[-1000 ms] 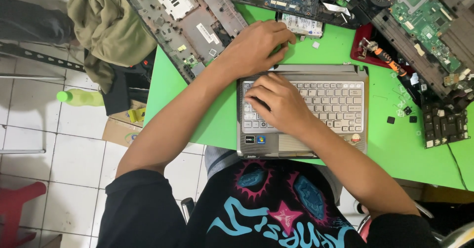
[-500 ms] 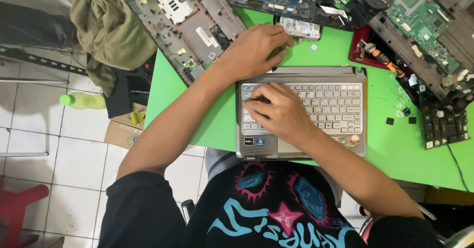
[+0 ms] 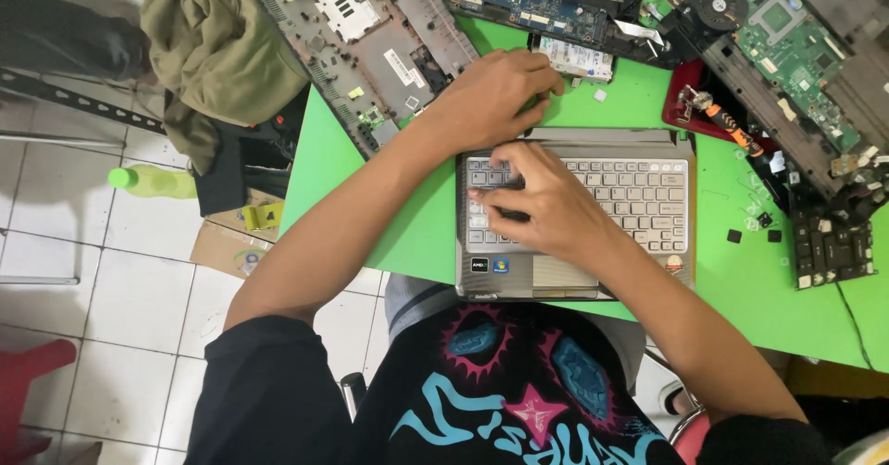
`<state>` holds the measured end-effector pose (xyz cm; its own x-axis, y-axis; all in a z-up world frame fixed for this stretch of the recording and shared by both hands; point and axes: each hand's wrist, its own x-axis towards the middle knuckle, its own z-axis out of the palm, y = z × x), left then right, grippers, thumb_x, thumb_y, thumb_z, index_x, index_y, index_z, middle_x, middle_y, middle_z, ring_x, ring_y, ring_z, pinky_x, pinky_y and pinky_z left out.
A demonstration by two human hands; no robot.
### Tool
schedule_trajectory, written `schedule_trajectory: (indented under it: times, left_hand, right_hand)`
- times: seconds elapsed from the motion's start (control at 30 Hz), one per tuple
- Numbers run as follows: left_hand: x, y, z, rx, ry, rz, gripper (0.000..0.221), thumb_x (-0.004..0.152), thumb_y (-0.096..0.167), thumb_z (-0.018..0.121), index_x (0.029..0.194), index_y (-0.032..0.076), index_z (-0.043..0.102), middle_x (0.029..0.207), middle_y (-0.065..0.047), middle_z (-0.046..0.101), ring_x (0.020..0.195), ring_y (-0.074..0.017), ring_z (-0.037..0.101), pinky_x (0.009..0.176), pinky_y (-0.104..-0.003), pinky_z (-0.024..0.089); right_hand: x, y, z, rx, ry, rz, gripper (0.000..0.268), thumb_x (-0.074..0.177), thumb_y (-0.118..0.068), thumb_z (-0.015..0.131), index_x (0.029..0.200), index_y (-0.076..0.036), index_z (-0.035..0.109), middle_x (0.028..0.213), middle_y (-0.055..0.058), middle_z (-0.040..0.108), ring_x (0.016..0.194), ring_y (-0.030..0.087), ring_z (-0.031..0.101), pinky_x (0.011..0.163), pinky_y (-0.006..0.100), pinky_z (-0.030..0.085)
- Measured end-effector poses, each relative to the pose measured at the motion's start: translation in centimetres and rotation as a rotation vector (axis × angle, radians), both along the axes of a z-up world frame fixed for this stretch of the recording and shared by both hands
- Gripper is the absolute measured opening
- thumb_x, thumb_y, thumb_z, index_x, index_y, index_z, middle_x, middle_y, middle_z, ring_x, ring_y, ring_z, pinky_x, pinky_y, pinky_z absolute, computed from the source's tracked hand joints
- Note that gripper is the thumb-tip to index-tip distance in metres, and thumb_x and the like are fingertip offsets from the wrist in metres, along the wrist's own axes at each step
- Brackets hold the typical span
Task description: Manually reinstalling individual keys onto a laptop keyboard by snapping them into place.
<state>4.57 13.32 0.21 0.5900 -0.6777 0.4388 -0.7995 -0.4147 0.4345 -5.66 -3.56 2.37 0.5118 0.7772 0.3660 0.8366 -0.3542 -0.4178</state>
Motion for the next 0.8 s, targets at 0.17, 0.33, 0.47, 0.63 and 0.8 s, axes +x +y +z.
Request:
schedule_trajectory:
  times: [0.17,0.33,0.47,0.63,0.8]
  left_hand:
    - [0.0,0.0,-0.1,0.000,-0.007,0.006,0.014,0.099,0.010,0.061,0.107,0.004,0.070,0.102,-0.008,0.068,0.089,-0.0290,0.066,0.071,-0.045,0.051]
    - [0.1,-0.1,-0.3,-0.003,-0.018,0.007,0.013,0.098,0.010,0.060,0.107,0.005,0.068,0.100,-0.008,0.067,0.087,-0.0305,0.065,0.072,-0.046,0.050]
    - [0.0,-0.2,-0.2,0.005,-0.021,0.016,0.014,0.098,0.011,0.060,0.107,0.004,0.069,0.100,-0.008,0.067,0.086,-0.0296,0.065,0.072,-0.046,0.050]
    - [0.0,-0.4,-0.1,0.019,-0.032,0.015,0.014,0.099,0.009,0.062,0.108,0.004,0.071,0.100,-0.008,0.067,0.082,-0.0292,0.066,0.069,-0.045,0.051]
    - [-0.2,0.1,0.6,-0.079,0.037,-0.008,0.014,0.100,0.006,0.062,0.111,0.000,0.069,0.100,-0.011,0.069,0.092,-0.0301,0.064,0.076,-0.043,0.053]
  right_hand:
    - [0.2,0.2,-0.1,0.001,-0.134,0.054,0.008,0.090,-0.006,0.077,0.096,-0.002,0.079,0.112,0.023,0.058,0.091,0.035,0.059,0.080,0.049,0.052]
    - [0.7,-0.3,-0.2,-0.156,-0.173,0.104,0.018,0.093,-0.018,0.077,0.105,-0.005,0.076,0.112,0.020,0.056,0.103,0.036,0.059,0.080,0.048,0.053]
    - [0.6,-0.2,0.7,-0.274,-0.222,0.119,0.017,0.099,-0.020,0.066,0.107,-0.007,0.073,0.105,0.015,0.051,0.087,0.033,0.055,0.064,0.047,0.052]
    - [1.3,-0.4,0.4,-0.122,-0.013,0.150,0.016,0.096,-0.015,0.073,0.096,0.000,0.079,0.105,0.017,0.054,0.084,0.030,0.058,0.063,0.045,0.052]
    - [1.1,-0.9,-0.6,0.072,0.266,0.024,0.026,0.095,-0.005,0.070,0.118,-0.014,0.079,0.115,0.011,0.057,0.096,0.025,0.051,0.082,0.040,0.046]
